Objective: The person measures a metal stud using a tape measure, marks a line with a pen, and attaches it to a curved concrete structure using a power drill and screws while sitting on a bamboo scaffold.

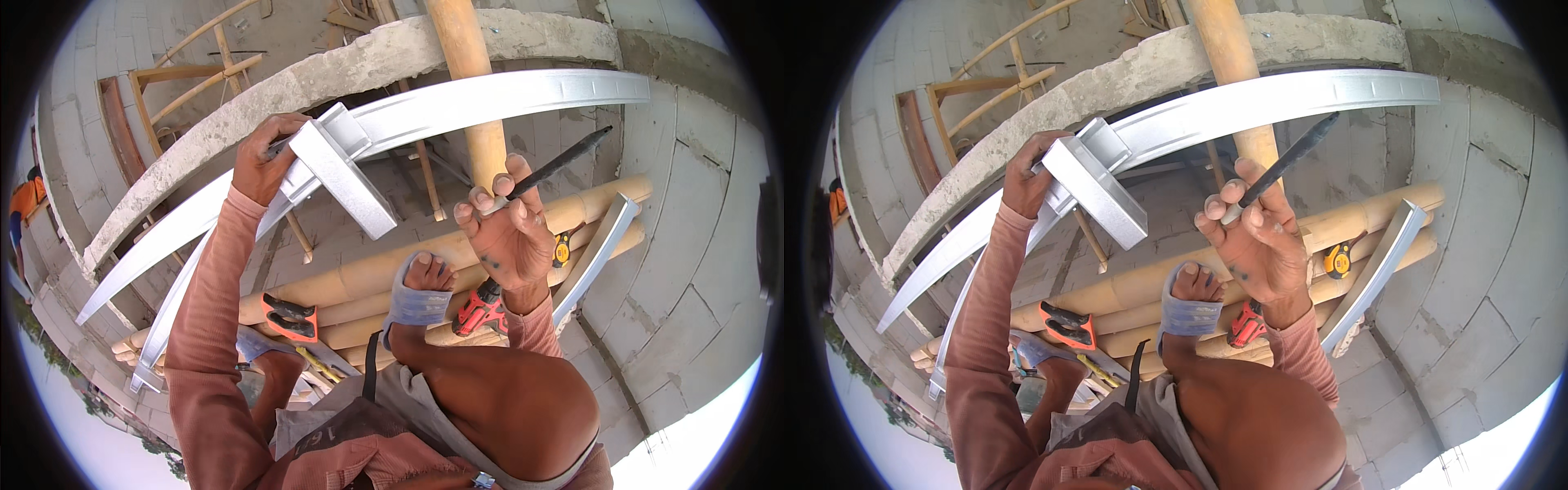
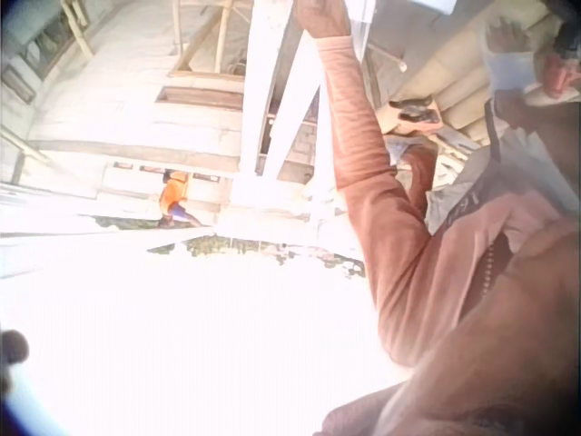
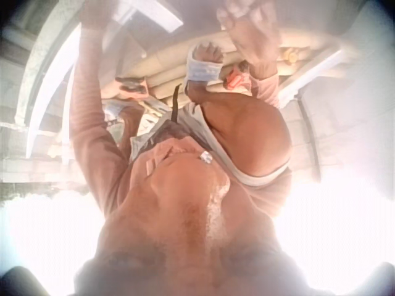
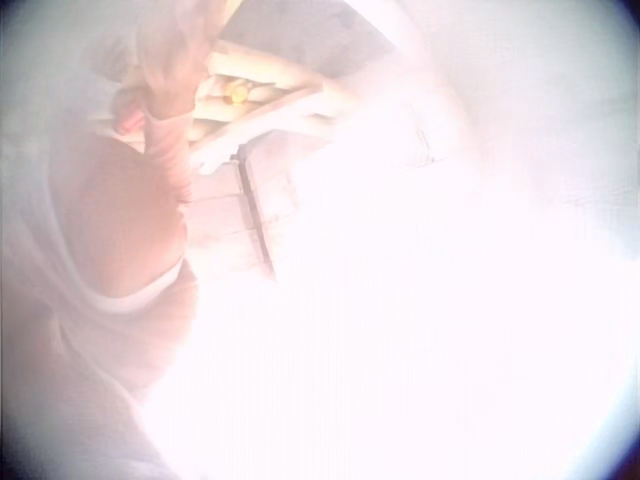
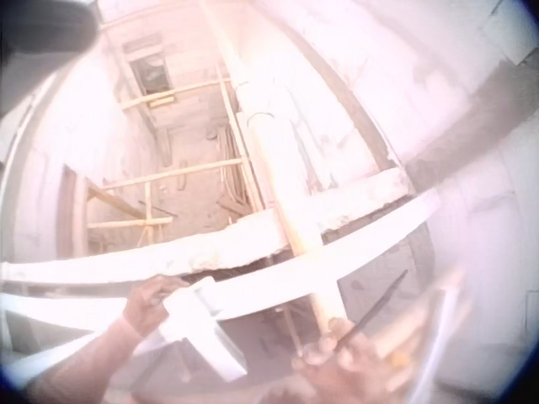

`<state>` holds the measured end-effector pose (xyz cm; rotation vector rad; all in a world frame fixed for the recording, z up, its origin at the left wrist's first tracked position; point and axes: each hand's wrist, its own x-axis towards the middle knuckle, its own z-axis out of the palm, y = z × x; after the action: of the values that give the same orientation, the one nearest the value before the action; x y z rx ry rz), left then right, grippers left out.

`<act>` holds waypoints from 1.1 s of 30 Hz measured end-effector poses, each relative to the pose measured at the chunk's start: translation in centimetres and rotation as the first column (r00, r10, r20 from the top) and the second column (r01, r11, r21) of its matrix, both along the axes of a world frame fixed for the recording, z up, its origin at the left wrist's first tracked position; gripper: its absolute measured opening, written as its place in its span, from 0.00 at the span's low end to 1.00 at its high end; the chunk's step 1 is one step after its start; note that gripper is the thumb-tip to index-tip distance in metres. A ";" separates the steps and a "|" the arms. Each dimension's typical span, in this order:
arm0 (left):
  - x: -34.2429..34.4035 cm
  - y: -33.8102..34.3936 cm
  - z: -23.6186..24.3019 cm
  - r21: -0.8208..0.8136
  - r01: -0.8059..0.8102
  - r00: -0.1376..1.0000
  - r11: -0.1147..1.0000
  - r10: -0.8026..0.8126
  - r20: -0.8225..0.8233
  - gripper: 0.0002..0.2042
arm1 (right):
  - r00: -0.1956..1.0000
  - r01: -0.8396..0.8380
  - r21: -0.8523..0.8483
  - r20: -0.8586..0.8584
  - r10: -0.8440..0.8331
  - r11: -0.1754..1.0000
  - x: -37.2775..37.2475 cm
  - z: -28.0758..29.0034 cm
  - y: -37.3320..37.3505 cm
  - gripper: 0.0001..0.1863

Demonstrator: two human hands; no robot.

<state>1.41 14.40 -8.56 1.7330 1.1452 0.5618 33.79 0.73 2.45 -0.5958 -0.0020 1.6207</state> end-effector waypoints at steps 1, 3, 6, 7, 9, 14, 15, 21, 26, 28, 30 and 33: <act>0.0 0.0 0.0 -0.021 -0.003 1.000 1.000 0.004 0.012 0.08 | 0.999 -0.041 -0.020 0.020 0.041 0.999 0.9 0.5 -0.3 0.19; 0.0 0.1 0.1 -0.020 0.002 1.000 1.000 -0.002 0.027 0.09 | 0.999 -0.005 0.032 0.046 0.003 0.999 1.2 0.0 -1.1 0.18; -0.6 0.0 0.2 -0.053 -0.022 1.000 0.998 0.023 0.011 0.09 | 0.988 -0.017 -0.009 0.155 0.018 1.000 1.7 0.8 -1.3 0.17; -0.5 0.0 0.2 -0.046 -0.025 1.000 0.999 0.026 0.008 0.10 | 0.978 -0.010 -0.027 0.209 0.015 1.000 1.8 0.9 -1.6 0.17; 0.0 0.4 0.0 -0.050 -0.009 1.000 0.999 0.010 0.021 0.10 | 0.961 -0.007 0.000 0.276 0.007 1.000 2.8 1.1 -2.3 0.17; -0.3 0.1 -1.0 -0.116 -0.013 0.999 0.993 0.017 0.027 0.12 | 0.853 0.160 -0.105 0.516 -0.084 0.982 6.7 2.6 -5.0 0.16; -2.3 0.4 -1.0 -0.152 -0.039 0.999 0.988 0.040 0.001 0.13 | 0.803 0.211 -0.121 0.588 -0.101 0.970 7.6 3.1 -5.2 0.16; -3.9 0.8 -3.6 -0.153 -0.018 0.999 0.988 0.024 0.034 0.14 | 0.292 0.607 -0.279 0.949 0.117 0.744 14.9 7.7 -14.3 0.15; -2.5 0.3 -4.3 -0.194 -0.073 0.990 0.978 0.094 0.102 0.13 | 0.033 0.623 -0.522 0.761 0.648 0.582 13.4 5.8 -22.6 0.15; -2.2 0.4 -4.3 -0.208 -0.075 0.987 0.975 0.102 0.122 0.13 | 0.132 0.608 -0.496 0.833 0.537 0.621 11.8 6.5 -22.3 0.16; -2.0 0.3 -3.4 -0.197 -0.055 0.988 0.979 0.082 0.132 0.12 | 0.308 0.653 -0.273 0.948 0.082 0.706 9.5 8.2 -19.3 0.20; -1.6 0.9 -3.3 -0.142 -0.047 0.994 0.989 0.060 0.088 0.12 | 0.248 0.520 -0.179 0.967 0.053 0.835 6.4 14.0 -14.9 0.34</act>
<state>-0.23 15.27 -11.84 1.5456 1.1409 0.5745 40.19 -14.21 16.43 -1.8514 -0.4131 0.6674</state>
